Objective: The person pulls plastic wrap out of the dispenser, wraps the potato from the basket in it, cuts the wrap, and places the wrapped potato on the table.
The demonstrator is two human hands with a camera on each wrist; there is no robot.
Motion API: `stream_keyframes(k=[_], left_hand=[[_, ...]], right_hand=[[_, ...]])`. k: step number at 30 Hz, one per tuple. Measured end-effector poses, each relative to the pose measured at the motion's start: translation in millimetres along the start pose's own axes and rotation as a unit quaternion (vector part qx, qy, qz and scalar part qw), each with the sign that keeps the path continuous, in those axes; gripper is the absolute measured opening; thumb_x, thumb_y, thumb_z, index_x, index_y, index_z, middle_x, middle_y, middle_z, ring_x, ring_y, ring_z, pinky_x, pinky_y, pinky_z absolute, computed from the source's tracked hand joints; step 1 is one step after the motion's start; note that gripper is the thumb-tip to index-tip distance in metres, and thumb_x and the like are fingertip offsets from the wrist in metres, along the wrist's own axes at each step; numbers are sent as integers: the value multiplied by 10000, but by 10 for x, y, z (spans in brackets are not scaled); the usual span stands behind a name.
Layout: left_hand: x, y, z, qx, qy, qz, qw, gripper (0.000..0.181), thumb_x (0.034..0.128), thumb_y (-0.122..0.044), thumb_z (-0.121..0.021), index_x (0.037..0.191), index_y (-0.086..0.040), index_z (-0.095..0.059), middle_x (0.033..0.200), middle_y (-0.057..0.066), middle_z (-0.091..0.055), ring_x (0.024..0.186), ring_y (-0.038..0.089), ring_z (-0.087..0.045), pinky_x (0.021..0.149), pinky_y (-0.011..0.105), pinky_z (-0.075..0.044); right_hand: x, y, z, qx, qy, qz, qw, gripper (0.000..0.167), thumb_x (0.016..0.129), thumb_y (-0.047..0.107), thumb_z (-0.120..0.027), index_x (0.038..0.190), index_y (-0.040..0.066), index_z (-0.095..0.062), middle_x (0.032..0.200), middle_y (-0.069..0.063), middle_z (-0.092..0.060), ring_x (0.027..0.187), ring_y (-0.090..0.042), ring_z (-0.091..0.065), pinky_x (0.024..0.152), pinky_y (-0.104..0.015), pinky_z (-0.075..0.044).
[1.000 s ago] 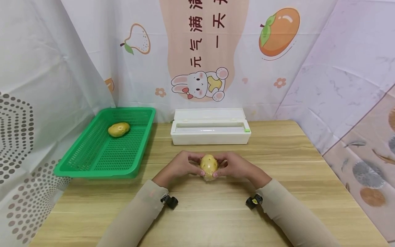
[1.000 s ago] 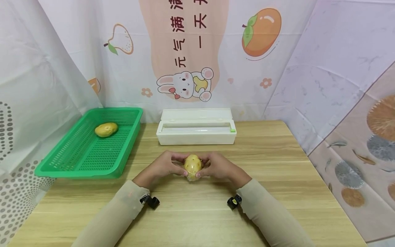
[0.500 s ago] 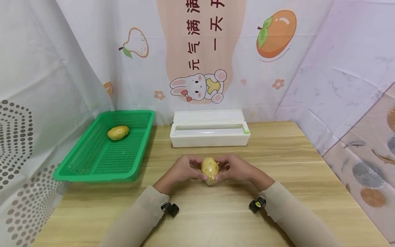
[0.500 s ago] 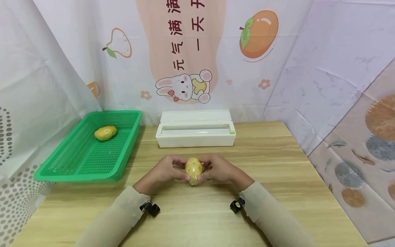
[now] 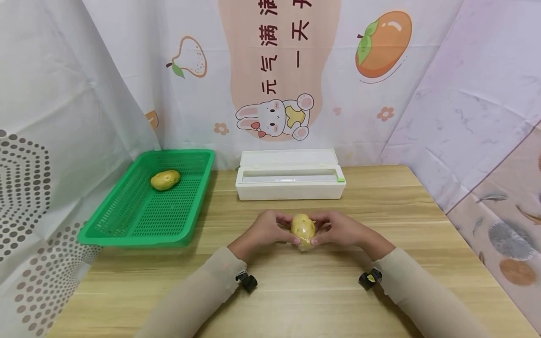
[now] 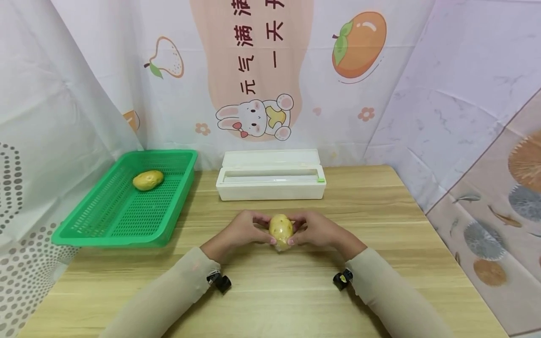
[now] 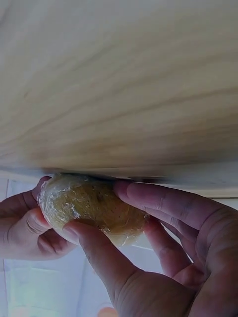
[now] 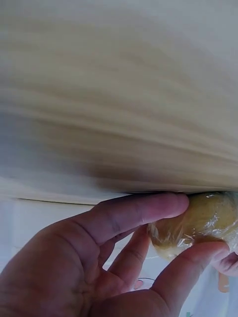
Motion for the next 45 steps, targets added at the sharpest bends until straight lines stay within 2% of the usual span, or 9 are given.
stream_keyframes(k=[7,16,24,29,34,37,40,42,45], left_hand=[[157,-95,-190,-96,-13,12,10000,485,685,-293,-986,1103,-149,-788,995,-80,-769,983,112,-704,793,281,-592],[390,-316,-522,-349,271,-218,9988,367,741,-261,-957,1064,-194,-796,966,-40,-770,801,90,-686,694,313,-613],[638,-437,-806,-529,112,-18,9985,426,738,-213,-959,1118,-125,-785,894,-26,-767,703,85,-682,644,310,-609],[817,-558,-1032,-442,42,-131,9989,380,750,-211,-951,1088,-141,-791,827,-47,-754,646,87,-668,590,275,-586],[961,-673,-1213,46,32,-12,10000,229,785,-276,-927,897,-200,-743,703,-63,-688,557,104,-601,503,244,-504],[1035,-741,-1279,201,89,199,9996,218,810,-293,-906,904,-211,-728,715,-62,-674,534,105,-569,477,236,-457],[1096,-824,-1333,361,96,228,9990,302,823,-313,-895,1081,-219,-769,880,-70,-737,626,91,-619,581,229,-505],[1129,-860,-1369,547,44,236,9982,424,828,-345,-888,1213,-229,-755,1077,-87,-760,842,77,-696,765,236,-556],[1172,-911,-1431,1062,-53,165,9942,540,867,-421,-838,1359,-260,-686,1320,-97,-702,1161,56,-653,1024,258,-500]], right_hand=[[-142,-205,178,-92,-161,-193,9996,685,832,331,-882,1439,156,-616,1185,-24,-704,1078,-253,-649,877,-309,-562],[-417,-437,502,-273,-352,-593,9972,735,839,352,-871,1475,125,-580,1202,-38,-719,1100,-220,-655,877,-259,-538],[-650,-624,799,-402,-422,-700,9958,722,874,335,-843,1483,73,-560,1162,-53,-733,1111,-235,-665,876,-225,-525],[-822,-807,989,-363,-426,-875,9946,719,900,300,-818,1496,26,-526,1147,-79,-723,1072,-206,-661,855,-216,-529],[-970,-1017,1124,209,-376,-1220,9916,745,922,254,-795,1535,-2,-457,1180,-157,-678,1018,-159,-669,851,-263,-586],[-1027,-1106,1179,764,-325,-1339,9875,777,945,192,-768,1560,-61,-366,1218,-216,-632,1009,-155,-688,864,-311,-611],[-1083,-1181,1249,952,-359,-1470,9839,798,951,167,-757,1569,-83,-319,1233,-237,-610,1002,-142,-693,875,-322,-611],[-1120,-1226,1302,942,-418,-1577,9821,807,946,165,-761,1573,-75,-315,1247,-242,-605,1000,-129,-691,876,-307,-609],[-1160,-1287,1380,893,-502,-1603,9817,803,945,167,-763,1573,-70,-322,1255,-238,-614,998,-109,-689,874,-291,-605]])
Point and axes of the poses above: each hand's wrist, its own x-axis towards the middle knuckle, its own z-axis out of the back of the hand, y = z × x, the point moved 9 cm from there along x, towards the middle knuckle
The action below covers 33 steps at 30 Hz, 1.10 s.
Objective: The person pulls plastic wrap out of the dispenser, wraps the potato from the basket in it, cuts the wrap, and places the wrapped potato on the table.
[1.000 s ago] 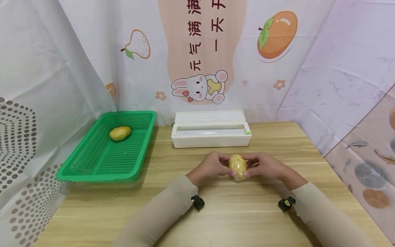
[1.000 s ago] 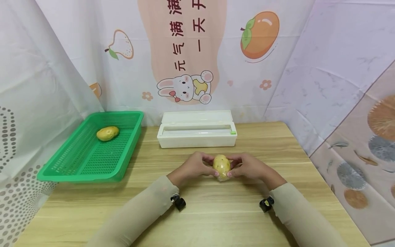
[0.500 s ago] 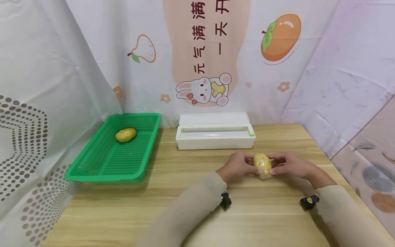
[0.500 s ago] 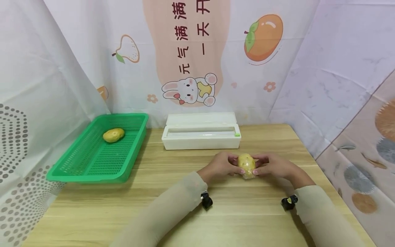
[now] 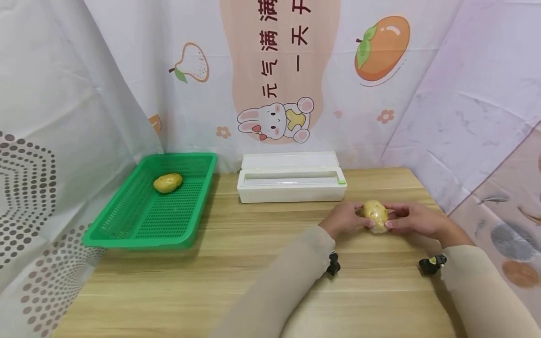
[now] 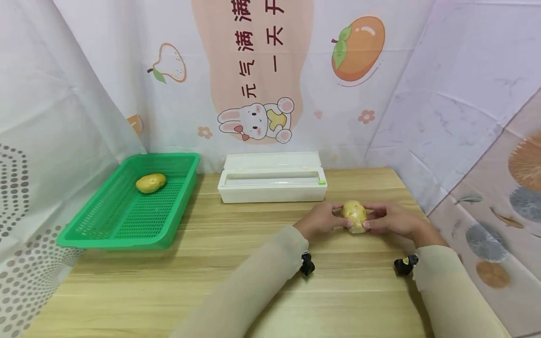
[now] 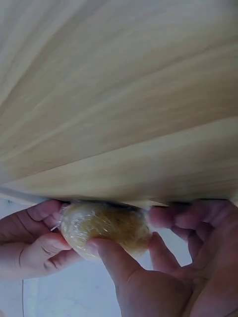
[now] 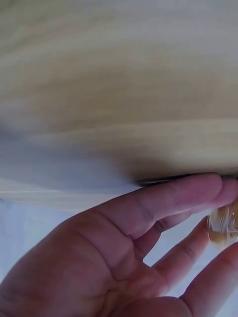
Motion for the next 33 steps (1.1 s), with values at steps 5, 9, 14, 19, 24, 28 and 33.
stream_keyframes(k=[5,9,14,19,24,28,33], left_hand=[[89,-118,-125,1287,-29,-260,9913,641,954,-590,-661,1525,-346,-504,1398,-137,-646,1286,59,-599,1079,269,-471],[126,-122,-158,1741,-36,-79,9847,693,961,-673,-579,1573,-397,-407,1425,-127,-631,1324,113,-586,1080,314,-478],[102,-113,-143,1959,-33,108,9805,711,957,-711,-543,1585,-430,-366,1426,-133,-627,1353,136,-551,1073,348,-478],[86,-128,-148,1969,-61,19,9804,710,958,-709,-547,1584,-421,-376,1426,-114,-631,1332,141,-572,1050,348,-492],[94,-99,-135,1828,-172,6,9830,706,928,-737,-569,1542,-415,-432,1370,-99,-669,1236,135,-638,971,342,-523],[78,-95,-98,1399,-131,-25,9901,737,876,-736,-652,1507,-402,-469,1366,-83,-675,1211,138,-655,964,337,-528],[30,-99,-63,1019,149,-137,9946,824,859,-650,-743,1560,-356,-425,1472,-61,-605,1322,152,-596,1077,335,-485]], right_hand=[[-44,-61,125,132,-100,-67,9998,782,968,142,-731,1583,-66,-294,1246,-204,-607,995,-79,-679,878,-272,-599],[-55,-64,150,283,63,-186,9994,802,997,154,-693,1611,-46,-219,1275,-205,-559,1023,-89,-668,907,-275,-590],[-36,-86,146,313,159,-291,9990,823,1005,177,-684,1628,-17,-183,1285,-198,-543,1035,-100,-663,923,-286,-588],[-47,-104,140,257,175,-247,9992,807,1011,167,-669,1626,-26,-183,1253,-189,-553,1017,-107,-656,906,-281,-589],[-51,-81,110,284,231,-102,9993,793,1021,164,-652,1621,-39,-175,1246,-171,-562,1027,-106,-650,904,-292,-589],[-54,-77,104,398,254,-15,9989,799,1028,134,-636,1624,-41,-134,1271,-164,-553,1040,-92,-648,905,-307,-593],[-56,-77,132,283,162,-8,9995,804,1027,150,-643,1627,-30,-138,1352,-236,-538,1067,-92,-662,908,-331,-598]])
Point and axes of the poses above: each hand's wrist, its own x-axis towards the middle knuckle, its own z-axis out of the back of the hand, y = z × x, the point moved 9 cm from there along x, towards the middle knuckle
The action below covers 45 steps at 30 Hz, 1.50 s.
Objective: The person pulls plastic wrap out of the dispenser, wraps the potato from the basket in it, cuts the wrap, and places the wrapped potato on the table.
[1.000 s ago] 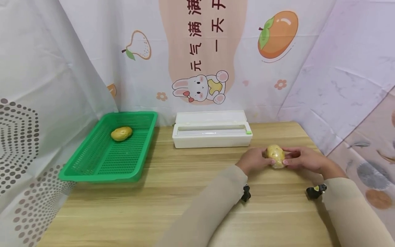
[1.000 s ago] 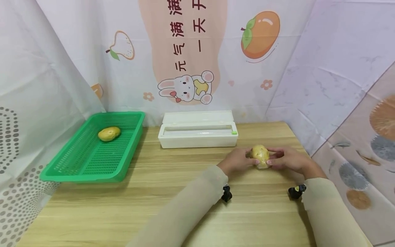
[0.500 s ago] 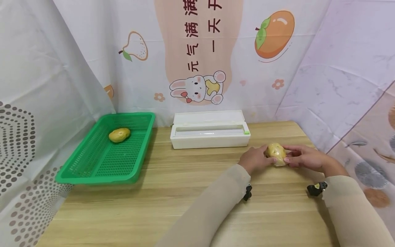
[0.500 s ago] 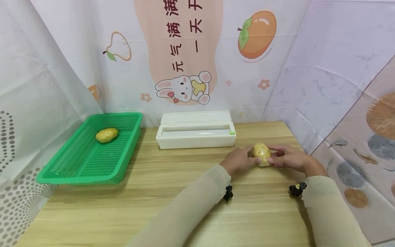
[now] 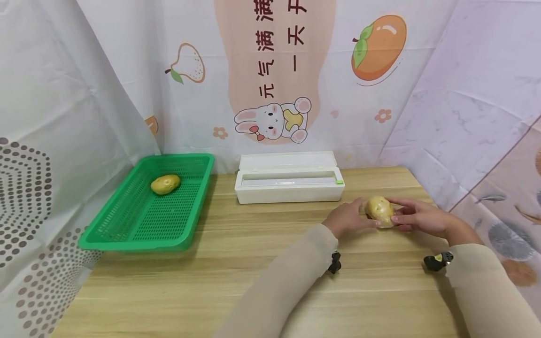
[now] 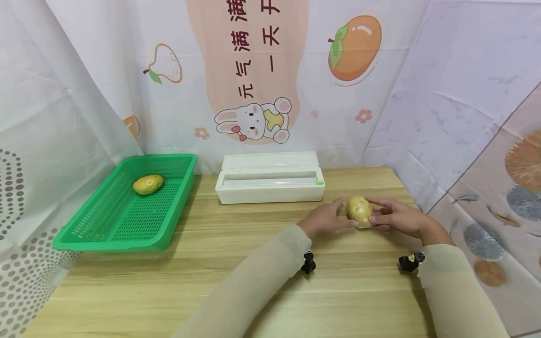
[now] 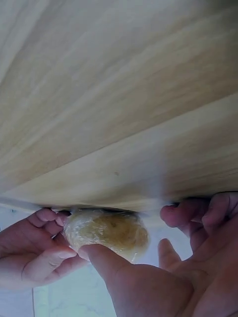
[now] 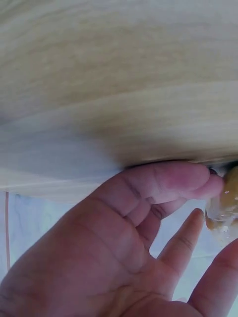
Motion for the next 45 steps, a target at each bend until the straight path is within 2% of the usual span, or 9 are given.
stream_keyframes(k=[7,13,18,22,26,29,31,37,45], left_hand=[[-123,23,115,162,432,-239,9986,898,882,-618,-738,1618,-305,-330,1507,-35,-577,1353,167,-572,1099,330,-471],[-196,265,274,732,738,-267,9942,945,924,-628,-675,1646,-187,-255,1517,-35,-569,1359,139,-564,1103,294,-462],[-317,517,464,1384,916,-150,9860,898,922,-637,-672,1624,-211,-310,1521,-43,-560,1373,163,-551,1092,356,-479],[-445,645,619,1907,1011,-83,9764,819,924,-640,-667,1569,-200,-418,1464,-44,-604,1333,165,-574,1053,365,-504],[-561,714,809,2425,903,-175,9658,478,957,-554,-682,1218,-154,-649,1046,-46,-697,923,117,-636,747,301,-531],[-651,780,983,2776,755,-221,9575,242,987,-369,-691,896,-157,-616,755,-53,-540,668,112,-483,564,271,-413],[-698,836,1124,2912,632,-238,9543,218,956,-232,-692,793,-164,-565,693,-54,-473,615,112,-422,529,264,-367],[-815,1086,1638,2972,190,-28,9546,118,873,-144,-711,801,-170,-622,764,-49,-605,679,137,-531,580,310,-451],[-957,1519,2263,2966,-393,347,9536,104,918,-194,-728,886,-115,-668,818,2,-662,758,189,-601,667,329,-510]], right_hand=[[-46,95,46,-510,-265,-42,9983,746,1008,232,-682,1602,-5,-298,1322,-265,-583,1010,-83,-645,817,-342,-605],[-96,257,80,-892,-593,301,9938,720,995,178,-693,1568,-48,-319,1249,-271,-619,936,-130,-668,755,-342,-607],[-85,522,141,-1913,-1059,651,9736,640,1005,185,-675,1549,-12,-402,1307,-314,-620,1132,-316,-661,848,-305,-564],[-46,715,156,-2432,-1303,695,9587,567,1017,174,-650,1522,3,-455,1383,-354,-570,1270,-515,-556,993,-509,-502],[3,899,112,-2577,-1417,728,9530,529,1021,186,-650,1493,7,-492,1430,-348,-539,1329,-545,-493,1041,-672,-425],[42,1047,51,-2783,-1512,778,9453,497,1016,216,-666,1456,21,-543,1433,-311,-559,1327,-526,-503,1052,-688,-409],[82,1140,7,-2943,-1544,782,9399,478,1016,245,-670,1434,36,-571,1438,-296,-563,1326,-518,-505,1050,-687,-411],[292,1432,-132,-3411,-1589,932,9218,407,998,193,-678,1364,21,-631,1402,-278,-596,1311,-490,-522,1035,-665,-434],[622,1657,-304,-3927,-1481,1030,9018,436,957,179,-708,1349,-1,-645,1313,-263,-654,1239,-457,-578,1026,-622,-462]])
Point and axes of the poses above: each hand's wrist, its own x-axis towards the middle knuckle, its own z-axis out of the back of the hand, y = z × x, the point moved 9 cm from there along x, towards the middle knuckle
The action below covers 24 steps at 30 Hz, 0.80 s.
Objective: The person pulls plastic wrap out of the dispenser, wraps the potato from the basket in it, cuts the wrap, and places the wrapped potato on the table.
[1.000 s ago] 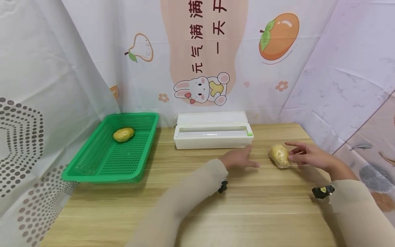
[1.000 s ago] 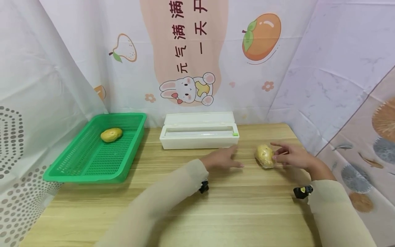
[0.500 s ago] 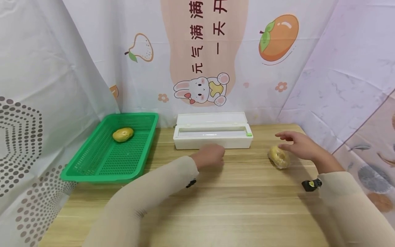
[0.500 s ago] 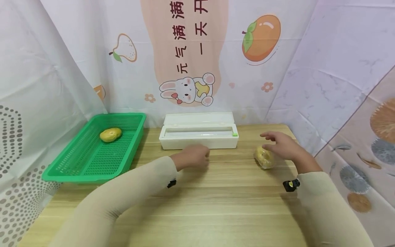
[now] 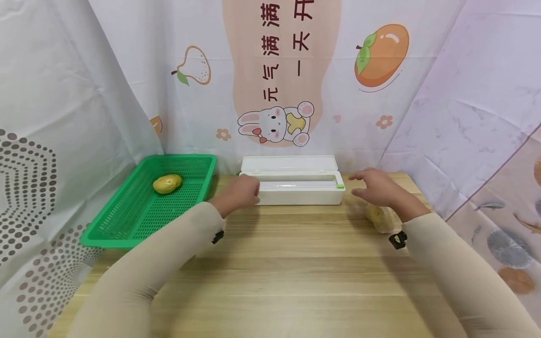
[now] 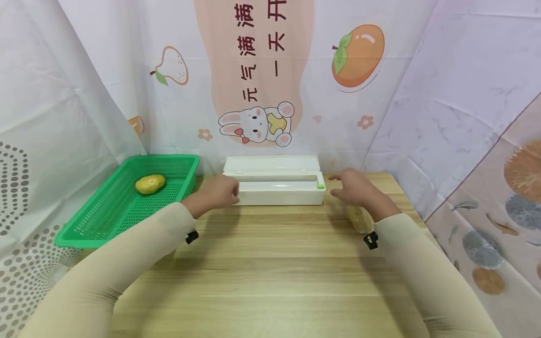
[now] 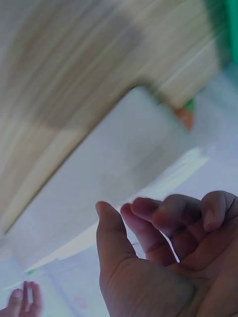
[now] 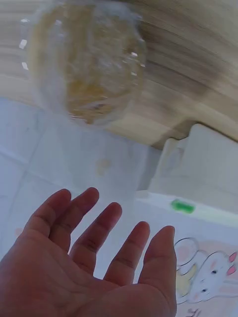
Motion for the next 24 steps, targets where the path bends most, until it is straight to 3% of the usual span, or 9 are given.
stream_keyframes(k=[3,6,8,10,14,17,21,24], left_hand=[[-42,243,86,-149,-120,358,9992,178,936,-233,-743,990,-85,-660,891,44,-684,800,227,-621,690,362,-538],[-64,424,133,-334,-224,604,9974,385,918,-249,-787,1214,-50,-644,1086,106,-697,963,279,-648,835,445,-577],[-44,491,121,-389,-223,585,9973,496,904,-237,-807,1310,-27,-614,1175,140,-691,1047,302,-647,923,477,-562],[-10,535,77,-391,-178,527,9977,501,903,-233,-810,1320,-24,-627,1186,147,-696,1052,298,-644,947,476,-551],[43,600,-5,-268,-111,505,9983,325,920,-253,-790,1142,-33,-702,1009,99,-723,864,251,-623,796,413,-550],[49,639,-22,-267,-141,610,9977,285,916,-272,-792,1077,-50,-715,953,71,-715,810,235,-590,746,388,-526],[50,653,0,-437,-157,773,9959,383,911,-314,-799,1196,-75,-706,1093,83,-716,915,253,-613,841,418,-557],[78,603,40,-608,-165,670,9958,467,929,-348,-780,1320,-110,-690,1264,101,-688,1081,276,-624,974,466,-552]], right_hand=[[110,59,-75,-30,-55,58,10000,489,942,185,-730,1372,-21,-620,1295,-265,-671,1235,-466,-588,1032,-617,-466],[214,109,-158,15,-168,95,9998,518,913,177,-757,1361,-42,-615,1249,-268,-693,1172,-455,-625,994,-598,-495],[269,138,-210,85,-228,92,9997,511,895,161,-767,1337,-53,-625,1211,-272,-703,1103,-435,-657,954,-580,-518],[318,146,-260,150,-270,17,9995,491,882,147,-775,1312,-48,-644,1162,-261,-714,1047,-403,-664,917,-554,-531],[382,144,-315,262,-334,-117,9990,452,880,121,-768,1294,-28,-667,1143,-247,-710,1027,-373,-644,879,-531,-533],[403,141,-323,250,-345,-169,9989,445,883,116,-757,1297,-21,-668,1191,-253,-691,1063,-380,-627,899,-543,-525],[420,152,-328,234,-240,-170,9993,449,899,163,-765,1306,-4,-678,1265,-249,-674,1213,-416,-569,1019,-579,-479],[434,164,-352,209,-33,-164,9996,457,920,226,-766,1323,25,-688,1352,-243,-638,1350,-435,-472,1117,-597,-409]])
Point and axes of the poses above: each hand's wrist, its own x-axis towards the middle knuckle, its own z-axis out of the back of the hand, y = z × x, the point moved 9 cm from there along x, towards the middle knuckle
